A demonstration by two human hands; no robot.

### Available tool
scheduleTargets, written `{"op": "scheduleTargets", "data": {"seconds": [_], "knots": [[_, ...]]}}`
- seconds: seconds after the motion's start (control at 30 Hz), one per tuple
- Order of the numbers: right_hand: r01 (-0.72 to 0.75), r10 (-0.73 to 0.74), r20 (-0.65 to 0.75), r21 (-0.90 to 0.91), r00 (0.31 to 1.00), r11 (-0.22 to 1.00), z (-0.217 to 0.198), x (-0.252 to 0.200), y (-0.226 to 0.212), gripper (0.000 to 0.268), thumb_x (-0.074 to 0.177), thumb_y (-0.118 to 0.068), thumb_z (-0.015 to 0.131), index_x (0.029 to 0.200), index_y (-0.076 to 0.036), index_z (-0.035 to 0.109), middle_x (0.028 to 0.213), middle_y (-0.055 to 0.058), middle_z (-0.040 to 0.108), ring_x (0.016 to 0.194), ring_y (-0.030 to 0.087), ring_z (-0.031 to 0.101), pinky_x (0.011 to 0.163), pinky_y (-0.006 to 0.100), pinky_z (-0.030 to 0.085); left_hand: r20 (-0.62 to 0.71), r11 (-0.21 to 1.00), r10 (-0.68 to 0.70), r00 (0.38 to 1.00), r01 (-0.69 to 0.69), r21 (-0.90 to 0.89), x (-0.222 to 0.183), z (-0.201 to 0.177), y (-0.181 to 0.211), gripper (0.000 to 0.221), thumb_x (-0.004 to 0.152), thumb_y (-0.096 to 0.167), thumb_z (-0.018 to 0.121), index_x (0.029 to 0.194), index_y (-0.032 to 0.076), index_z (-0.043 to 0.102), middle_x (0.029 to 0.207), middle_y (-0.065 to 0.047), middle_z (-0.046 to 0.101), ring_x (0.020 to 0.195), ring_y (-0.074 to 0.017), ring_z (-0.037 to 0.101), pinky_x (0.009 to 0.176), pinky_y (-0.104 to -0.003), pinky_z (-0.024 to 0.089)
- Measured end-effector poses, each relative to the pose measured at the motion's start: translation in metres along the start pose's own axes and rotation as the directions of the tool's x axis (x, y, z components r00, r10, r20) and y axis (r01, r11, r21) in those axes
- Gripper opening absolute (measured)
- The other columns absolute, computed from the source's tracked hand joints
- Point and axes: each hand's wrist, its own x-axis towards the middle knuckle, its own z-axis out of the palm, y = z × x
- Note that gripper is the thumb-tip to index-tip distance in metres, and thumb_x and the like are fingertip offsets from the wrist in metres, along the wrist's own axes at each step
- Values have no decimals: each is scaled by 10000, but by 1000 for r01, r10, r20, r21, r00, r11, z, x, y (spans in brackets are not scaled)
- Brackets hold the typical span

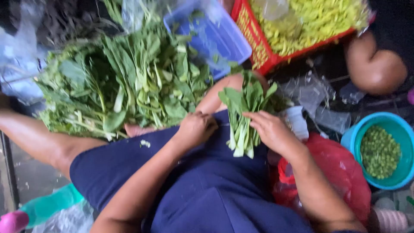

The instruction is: Bundling and tying mustard greens into bunches using thin strips of material.

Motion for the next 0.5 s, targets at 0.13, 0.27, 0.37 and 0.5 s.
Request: {"op": "scheduleTargets", "data": {"seconds": [0.13, 0.27, 0.37, 0.5], "knots": [[-7, 7, -7, 14, 1000, 1000, -16, -3, -18, 395, 1005, -135, 578, 1398, -118, 611, 991, 120, 751, 803, 314, 755, 680, 432, 620, 118, 750, -85, 989, 142, -646, 2, -24, 21, 217, 873, 318, 668, 951, 131, 745, 963, -155, 751, 990, -391, 701, 819, -500, 554], [-22, 26, -37, 120, 999, 993, -20, -8, -20, 577, 979, -116, 605, 1528, -135, 429, 965, 80, 761, 755, 248, 755, 681, 409, 611, 111, 354, -42, 993, 119, -928, 14, -25, 57, 186, 957, 259, 671, 915, 90, 738, 937, -84, 750, 961, -224, 670, 892, -396, 534], [18, -10, -67, 127, 998, 992, -22, -9, -26, 598, 968, -127, 618, 1533, -146, 423, 930, 53, 766, 743, 233, 748, 689, 398, 598, 86, 155, -67, 994, 95, -983, 25, -24, 72, 196, 1019, 217, 647, 922, 77, 745, 871, -36, 753, 904, -81, 633, 865, -290, 523], [71, -58, -106, 130, 993, 989, -21, -10, -22, 573, 969, -141, 628, 1514, -142, 448, 912, 32, 779, 735, 222, 735, 682, 369, 591, -15, 105, -59, 998, -9, -994, 20, -16, 78, 152, 987, 66, 671, 1111, 22, 747, 958, -48, 757, 933, -76, 610, 899, -272, 509]]}}
